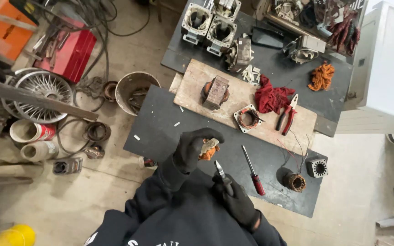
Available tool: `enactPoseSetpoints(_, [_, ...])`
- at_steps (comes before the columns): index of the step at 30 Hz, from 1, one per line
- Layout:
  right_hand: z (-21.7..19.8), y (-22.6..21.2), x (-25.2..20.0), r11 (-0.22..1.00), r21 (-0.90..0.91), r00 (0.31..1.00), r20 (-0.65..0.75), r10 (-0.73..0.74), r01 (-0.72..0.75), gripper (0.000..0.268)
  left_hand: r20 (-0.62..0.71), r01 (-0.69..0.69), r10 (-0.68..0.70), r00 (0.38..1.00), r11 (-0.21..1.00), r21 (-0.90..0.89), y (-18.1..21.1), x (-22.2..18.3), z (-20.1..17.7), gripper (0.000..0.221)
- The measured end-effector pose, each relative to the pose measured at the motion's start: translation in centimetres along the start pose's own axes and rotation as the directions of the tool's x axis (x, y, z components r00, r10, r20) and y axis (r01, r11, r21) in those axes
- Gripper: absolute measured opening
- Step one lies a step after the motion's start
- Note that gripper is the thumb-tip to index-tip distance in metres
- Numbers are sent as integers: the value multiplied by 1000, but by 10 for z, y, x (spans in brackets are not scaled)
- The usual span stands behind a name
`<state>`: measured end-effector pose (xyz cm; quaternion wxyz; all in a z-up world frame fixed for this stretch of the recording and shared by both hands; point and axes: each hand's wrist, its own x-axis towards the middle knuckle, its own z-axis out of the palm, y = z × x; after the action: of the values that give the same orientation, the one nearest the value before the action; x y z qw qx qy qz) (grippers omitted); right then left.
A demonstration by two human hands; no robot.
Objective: Disassembling a motor stator by pulling out copper windings using pliers
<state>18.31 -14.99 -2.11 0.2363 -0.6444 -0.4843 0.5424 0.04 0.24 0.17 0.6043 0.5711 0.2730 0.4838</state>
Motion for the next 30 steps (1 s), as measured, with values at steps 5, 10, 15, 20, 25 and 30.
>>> enactPoseSetpoints(5, [-15, -2, -9, 977, 198, 984, 140, -110, 81, 61, 43, -54, 52, 998, 996, 66, 3, -2, 1, 65])
enactPoseSetpoints(10, [-16, -49, -9, 1000, 23, 986, 166, -13, 9, 58, 86, -101, 89, 992, 982, 159, 7, -1, 4, 53])
enactPoseSetpoints(15, [-22, -65, -13, 984, 158, 975, 193, -109, 79, 60, 101, -116, 100, 990, 979, 165, -1, -4, 4, 49])
enactPoseSetpoints(20, [-23, -74, -20, 986, -50, 979, 124, 162, -157, 52, 173, -329, 283, 943, 865, 379, 1, 1, 1, 46])
enactPoseSetpoints(25, [-27, -65, -29, 982, 35, 976, 129, 178, -183, 50, 264, -493, 417, 870, 734, 468, -1, 0, 3, 34])
enactPoseSetpoints(30, [-28, -54, -24, 967, -59, 958, 135, 252, -246, 43, 327, -554, 447, 833, 685, 474, -1, 4, 3, 45])
